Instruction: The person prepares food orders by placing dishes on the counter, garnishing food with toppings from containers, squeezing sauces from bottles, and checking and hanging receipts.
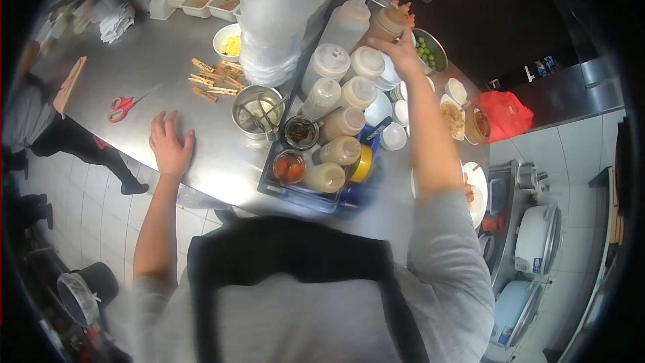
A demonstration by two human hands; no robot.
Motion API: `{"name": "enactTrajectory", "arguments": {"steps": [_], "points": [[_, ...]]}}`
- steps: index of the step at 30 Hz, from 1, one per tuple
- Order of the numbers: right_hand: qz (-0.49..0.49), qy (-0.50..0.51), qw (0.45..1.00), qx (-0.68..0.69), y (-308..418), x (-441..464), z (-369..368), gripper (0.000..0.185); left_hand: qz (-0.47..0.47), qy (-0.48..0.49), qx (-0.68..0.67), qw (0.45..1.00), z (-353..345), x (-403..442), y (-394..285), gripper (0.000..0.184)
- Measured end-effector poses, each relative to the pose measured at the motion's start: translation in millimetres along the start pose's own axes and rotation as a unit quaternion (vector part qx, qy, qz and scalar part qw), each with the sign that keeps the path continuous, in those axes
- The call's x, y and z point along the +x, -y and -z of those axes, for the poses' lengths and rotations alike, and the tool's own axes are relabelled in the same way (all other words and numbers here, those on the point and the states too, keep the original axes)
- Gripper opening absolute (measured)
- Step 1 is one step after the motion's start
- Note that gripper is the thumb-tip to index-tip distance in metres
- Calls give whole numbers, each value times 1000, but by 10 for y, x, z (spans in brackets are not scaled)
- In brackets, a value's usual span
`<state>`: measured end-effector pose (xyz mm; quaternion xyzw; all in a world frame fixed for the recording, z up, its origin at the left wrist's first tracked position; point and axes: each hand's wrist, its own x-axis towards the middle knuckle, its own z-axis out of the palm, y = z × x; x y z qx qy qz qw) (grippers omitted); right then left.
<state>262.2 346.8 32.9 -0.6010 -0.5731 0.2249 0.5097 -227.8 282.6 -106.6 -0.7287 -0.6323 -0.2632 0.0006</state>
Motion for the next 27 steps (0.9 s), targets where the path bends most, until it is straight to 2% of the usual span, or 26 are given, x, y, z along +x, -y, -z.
{"name": "enactTrajectory", "arguments": {"steps": [1, 2, 5, 8, 9, 11, 12, 15, 18, 21, 23, 25, 27], "points": [[-8, -21, 998, -53, 84, -84, 71, 83, 0, 0, 1, 1000, 1, -13, 8, 58], [45, -62, 990, -115, 66, -131, 206, 86, 0, 0, 1, 1000, 0, -17, 6, 58], [71, 43, 996, -24, 394, -628, 459, 78, -8, -9, 4, 1000, -26, 6, 12, 59], [1, 280, 946, -164, 873, -1083, 303, 73, -11, -12, 9, 1000, -39, -12, 22, 59], [-1, 281, 943, -180, 887, -1130, 208, 72, -12, -12, 11, 1000, -39, -14, 27, 59], [-3, 281, 936, -212, 905, -1185, 69, 69, -12, -16, 7, 1000, -38, -19, 31, 59], [80, 233, 934, -260, 778, -1183, 42, 66, -12, -19, 4, 1000, -33, -15, 32, 59], [54, 237, 950, -198, 580, -1162, 36, 63, -9, -15, 0, 1000, -20, -14, 22, 60], [48, 200, 970, -129, 602, -1244, 14, 58, -3, -16, 3, 1000, -9, -19, 7, 60], [113, 78, 981, -134, 759, -1211, 309, 61, 1, -17, 5, 1000, -2, -10, -3, 61], [157, -33, 987, 8, 1042, -1139, 554, 69, 0, -15, 2, 1000, 6, 0, 4, 62], [126, 12, 970, 210, 1291, -1111, 700, 73, -2, -12, -2, 1000, -7, -19, -5, 62], [76, 20, 988, 133, 1129, -1045, 857, 68, -3, -16, 0, 1000, -5, -13, 4, 62]]}}
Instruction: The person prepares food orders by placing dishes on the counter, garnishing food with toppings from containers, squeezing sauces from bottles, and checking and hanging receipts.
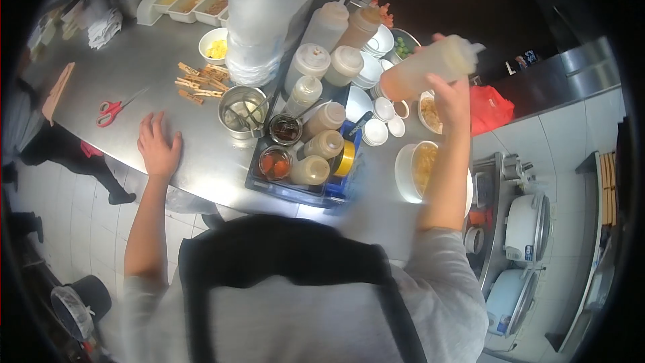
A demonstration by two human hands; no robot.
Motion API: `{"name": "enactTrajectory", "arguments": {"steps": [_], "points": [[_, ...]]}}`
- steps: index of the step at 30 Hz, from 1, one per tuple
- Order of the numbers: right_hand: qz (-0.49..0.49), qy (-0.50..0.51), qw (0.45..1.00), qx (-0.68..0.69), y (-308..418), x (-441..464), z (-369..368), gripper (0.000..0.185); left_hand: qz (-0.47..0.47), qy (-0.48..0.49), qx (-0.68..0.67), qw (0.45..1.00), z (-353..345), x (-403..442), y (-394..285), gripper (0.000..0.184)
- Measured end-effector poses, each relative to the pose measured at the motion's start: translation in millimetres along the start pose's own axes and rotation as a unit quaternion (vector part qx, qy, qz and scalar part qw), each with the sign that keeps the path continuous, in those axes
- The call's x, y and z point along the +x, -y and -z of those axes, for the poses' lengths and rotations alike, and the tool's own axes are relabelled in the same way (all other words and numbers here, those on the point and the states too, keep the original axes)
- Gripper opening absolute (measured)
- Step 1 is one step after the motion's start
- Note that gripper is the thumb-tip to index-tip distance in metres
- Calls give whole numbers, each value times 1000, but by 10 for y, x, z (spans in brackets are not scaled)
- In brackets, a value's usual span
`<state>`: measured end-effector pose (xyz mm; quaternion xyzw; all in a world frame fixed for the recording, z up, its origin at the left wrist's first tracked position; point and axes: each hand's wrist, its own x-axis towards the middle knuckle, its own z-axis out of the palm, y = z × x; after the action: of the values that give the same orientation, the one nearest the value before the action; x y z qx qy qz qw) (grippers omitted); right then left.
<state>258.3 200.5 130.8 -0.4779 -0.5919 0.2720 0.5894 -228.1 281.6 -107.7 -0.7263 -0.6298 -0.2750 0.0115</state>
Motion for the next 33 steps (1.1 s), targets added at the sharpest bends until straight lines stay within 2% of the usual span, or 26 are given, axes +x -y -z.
{"name": "enactTrajectory", "arguments": {"steps": [2, 3, 6, 7, 10, 11, 14, 17, 20, 22, 24, 26, 29, 33], "points": [[-34, -17, 997, -60, -135, 13, 166, 62, 1, 0, -4, 1000, 8, 1, -4, 62], [-29, -58, 996, -61, -313, 41, 404, 54, 2, 1, -9, 1000, 14, 0, -5, 62], [-67, -176, 935, -302, -526, -28, 801, 51, 5, 6, -8, 1000, 18, -5, -9, 63], [-47, -116, 924, -362, -714, -80, 1057, 54, 6, 6, -6, 1000, 17, -1, -13, 63], [-157, -78, 964, -199, -890, -269, 1228, 58, 13, 18, 9, 1000, 9, 6, -23, 62], [-129, -125, 971, -160, -1068, -321, 1362, 60, 10, 15, 7, 1000, -4, 4, -18, 62], [-135, -166, 921, -325, -1360, -416, 1567, 58, 1, 8, 12, 1000, -9, 3, 7, 62], [-170, -165, 960, -146, -1389, -512, 1598, 61, -2, 10, 13, 1000, -21, -3, -17, 61], [-123, -91, 957, -245, -1717, -550, 1827, 64, 0, 11, 12, 1000, -2, 14, -20, 61], [-154, -1, 885, -440, -1764, -631, 1912, 65, -4, 7, 14, 1000, -18, 7, -14, 61], [-207, 61, 803, -555, -1667, -693, 1875, 64, -2, 9, 15, 1000, -19, 9, -15, 62], [-286, 94, 741, -601, -1562, -707, 1801, 63, -2, 8, 15, 1000, -19, 15, -16, 61], [-269, 156, 749, -585, -1866, -802, 2078, 56, -9, 6, 19, 1000, -22, 16, -19, 60], [-292, 239, 723, -578, -2202, -709, 2225, 45, -12, 8, 22, 1000, -48, 14, 3, 60]]}}
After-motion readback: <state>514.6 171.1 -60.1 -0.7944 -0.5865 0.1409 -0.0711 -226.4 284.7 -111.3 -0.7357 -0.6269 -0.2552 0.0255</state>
